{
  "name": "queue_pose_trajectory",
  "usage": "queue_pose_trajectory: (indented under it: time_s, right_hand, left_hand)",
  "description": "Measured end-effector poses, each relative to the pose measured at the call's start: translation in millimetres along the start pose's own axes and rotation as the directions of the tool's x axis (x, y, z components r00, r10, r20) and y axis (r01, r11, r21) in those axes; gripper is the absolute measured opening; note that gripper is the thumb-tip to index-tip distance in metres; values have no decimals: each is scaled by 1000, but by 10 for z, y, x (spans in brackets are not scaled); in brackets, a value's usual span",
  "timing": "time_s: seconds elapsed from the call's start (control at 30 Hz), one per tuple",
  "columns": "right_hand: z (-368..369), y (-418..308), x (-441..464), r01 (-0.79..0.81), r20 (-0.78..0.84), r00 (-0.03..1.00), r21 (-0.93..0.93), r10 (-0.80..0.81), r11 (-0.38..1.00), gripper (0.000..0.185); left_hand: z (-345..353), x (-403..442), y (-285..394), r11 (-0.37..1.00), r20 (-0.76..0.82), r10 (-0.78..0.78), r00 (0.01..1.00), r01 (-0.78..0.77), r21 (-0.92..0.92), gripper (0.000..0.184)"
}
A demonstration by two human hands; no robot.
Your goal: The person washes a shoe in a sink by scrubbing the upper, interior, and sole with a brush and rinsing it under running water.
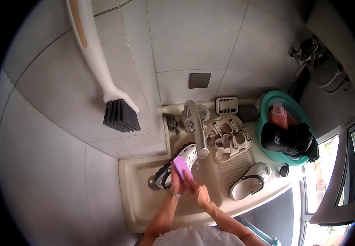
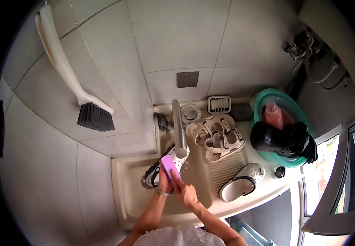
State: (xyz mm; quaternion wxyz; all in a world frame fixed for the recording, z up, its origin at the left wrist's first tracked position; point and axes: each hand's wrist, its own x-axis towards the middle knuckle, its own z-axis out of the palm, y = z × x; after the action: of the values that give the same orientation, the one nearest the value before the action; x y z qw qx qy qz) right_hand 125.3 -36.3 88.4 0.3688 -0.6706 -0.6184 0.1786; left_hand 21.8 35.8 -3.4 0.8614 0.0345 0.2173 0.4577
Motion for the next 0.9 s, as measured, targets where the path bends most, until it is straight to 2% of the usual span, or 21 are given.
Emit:
queue_pose_trajectory:
  time_s: [0.03,0.1,0.13,0.17,0.23,0.27,0.3,0.37,0.43,0.5,0.53,0.63,0.7,0.73,0.77,0.8,0.83,0.87,0.9]
  right_hand:
    - [4,-45,-60,62,14,998,-21,-62,998,42]
    - [-68,-30,63,-67,22,997,-35,68,997,43]
    - [-39,95,165,-108,10,994,-106,110,988,43]
    - [-53,221,289,-105,-27,994,-94,103,990,38]
    - [-188,257,472,-74,-132,989,-24,71,997,30]
    - [-235,228,499,-73,-161,984,23,76,997,28]
    - [-289,179,518,-128,-154,978,94,141,987,32]
    - [-362,115,556,-258,-131,946,239,295,936,41]
    - [-300,228,561,-285,-97,939,319,330,904,47]
    - [-260,273,526,-230,-155,947,282,281,931,45]
    - [-285,248,473,-230,-156,947,281,281,932,45]
    - [-306,207,202,-272,-65,956,183,288,945,44]
    - [-197,237,-39,-150,-38,987,121,155,981,45]
    - [-175,193,-129,-75,-14,997,95,76,993,46]
    - [-163,196,-115,-82,2,997,53,82,995,46]
    - [-165,173,-89,-87,18,996,10,87,996,47]
    - [-185,113,-47,-91,35,995,-33,92,995,47]
    - [-252,99,102,-148,39,988,-53,150,988,44]
    - [-274,38,139,-127,19,992,-41,128,991,43]
  left_hand:
    - [39,-44,45,999,40,-34,999,36,-40,66]
    - [255,-148,50,999,23,-10,1000,12,-53,67]
    - [323,-179,67,999,8,2,1000,-1,-53,67]
    - [286,-194,56,1000,5,-9,1000,9,-28,73]
    - [469,-323,87,1000,25,11,1000,-11,13,73]
    - [520,-347,137,999,137,5,991,2,-54,71]
    - [553,-360,166,994,162,35,986,-18,-106,66]
    - [397,-319,131,991,137,52,989,-68,111,61]
    - [321,-231,85,993,108,48,993,-59,104,56]
    - [296,-142,86,1000,89,22,996,-22,0,55]
    - [300,-101,107,1000,108,0,994,-2,18,55]
    - [413,-29,117,999,91,18,996,-22,44,59]
    - [456,-10,120,996,73,39,997,-45,81,65]
    - [522,-34,136,997,-36,-19,999,22,79,69]
    - [569,-51,132,993,-144,-81,986,92,70,73]
    - [450,-28,40,986,-83,-42,996,55,160,76]
    - [483,-36,-11,986,-83,-46,995,59,157,76]
    - [517,-45,-54,987,-11,-56,998,57,151,76]
    - [527,-91,-75,987,53,-69,996,60,146,75]
